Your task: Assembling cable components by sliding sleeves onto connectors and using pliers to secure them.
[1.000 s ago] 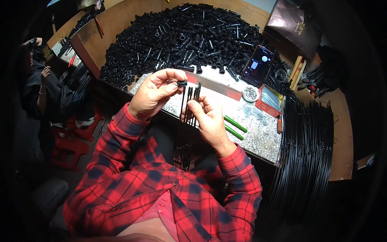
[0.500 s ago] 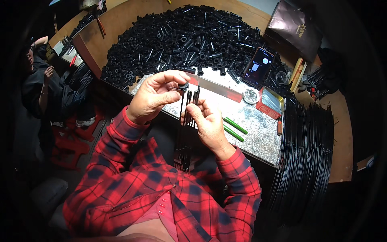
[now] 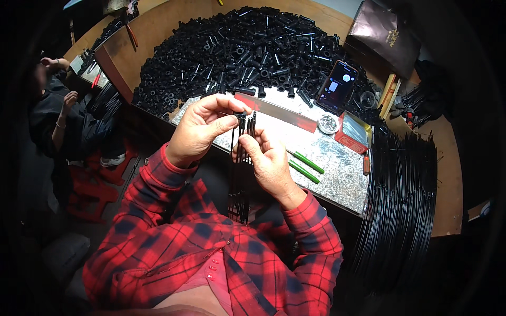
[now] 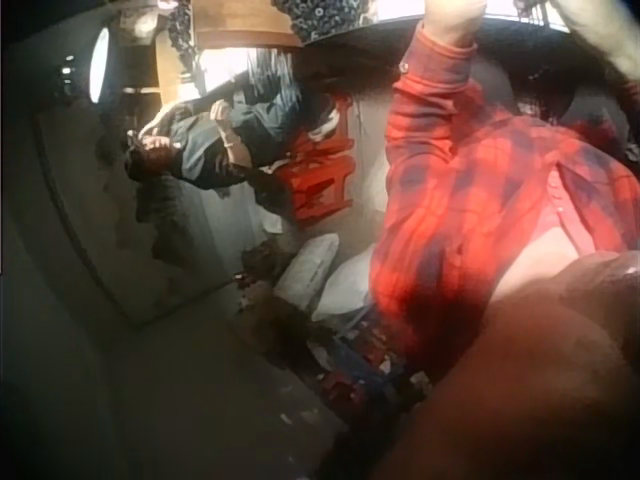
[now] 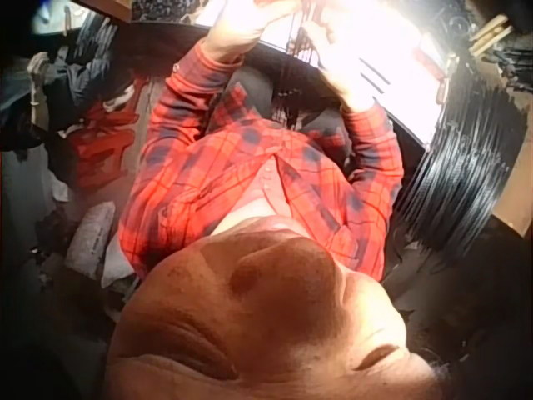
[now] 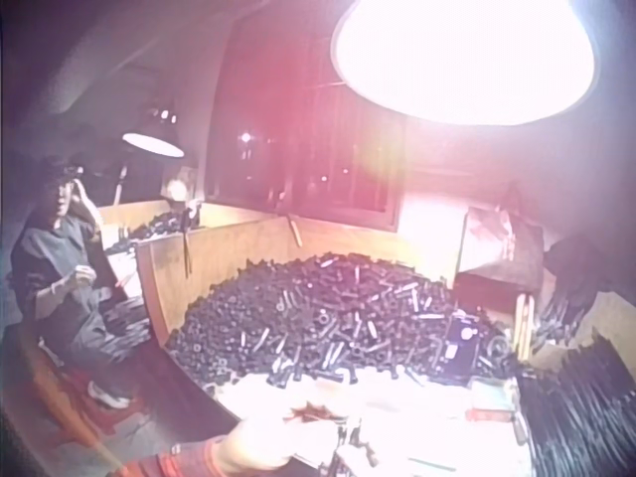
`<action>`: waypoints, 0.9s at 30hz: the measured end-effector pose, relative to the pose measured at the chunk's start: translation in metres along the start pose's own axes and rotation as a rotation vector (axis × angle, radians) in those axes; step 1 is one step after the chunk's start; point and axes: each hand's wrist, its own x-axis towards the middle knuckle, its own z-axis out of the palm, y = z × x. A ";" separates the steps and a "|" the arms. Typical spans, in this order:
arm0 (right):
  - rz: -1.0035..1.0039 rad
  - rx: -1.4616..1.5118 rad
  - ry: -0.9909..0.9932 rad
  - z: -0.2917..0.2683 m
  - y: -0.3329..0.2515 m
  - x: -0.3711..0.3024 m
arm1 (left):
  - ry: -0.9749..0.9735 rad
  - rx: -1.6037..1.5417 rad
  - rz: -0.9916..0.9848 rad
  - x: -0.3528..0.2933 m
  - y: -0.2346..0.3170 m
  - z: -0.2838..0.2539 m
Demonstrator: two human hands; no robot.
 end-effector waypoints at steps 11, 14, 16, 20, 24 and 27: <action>-0.033 -0.074 -0.041 0.002 0.000 0.004 | 0.038 -0.025 0.014 -0.001 -0.006 -0.004; -0.030 -0.107 -0.054 0.001 -0.001 0.006 | 0.054 0.002 0.003 -0.001 -0.007 -0.005; -0.024 -0.143 -0.085 -0.001 -0.001 0.006 | 0.039 -0.017 -0.003 -0.001 -0.006 -0.006; -0.033 -0.127 -0.110 -0.001 -0.003 0.003 | -0.009 -0.060 -0.004 0.000 -0.006 -0.007; -0.041 -0.067 -0.206 -0.006 -0.004 0.008 | -0.050 -0.093 0.021 0.000 -0.007 -0.008; -0.001 0.001 -0.238 -0.013 0.003 0.012 | -0.068 -0.139 0.021 -0.001 -0.008 -0.007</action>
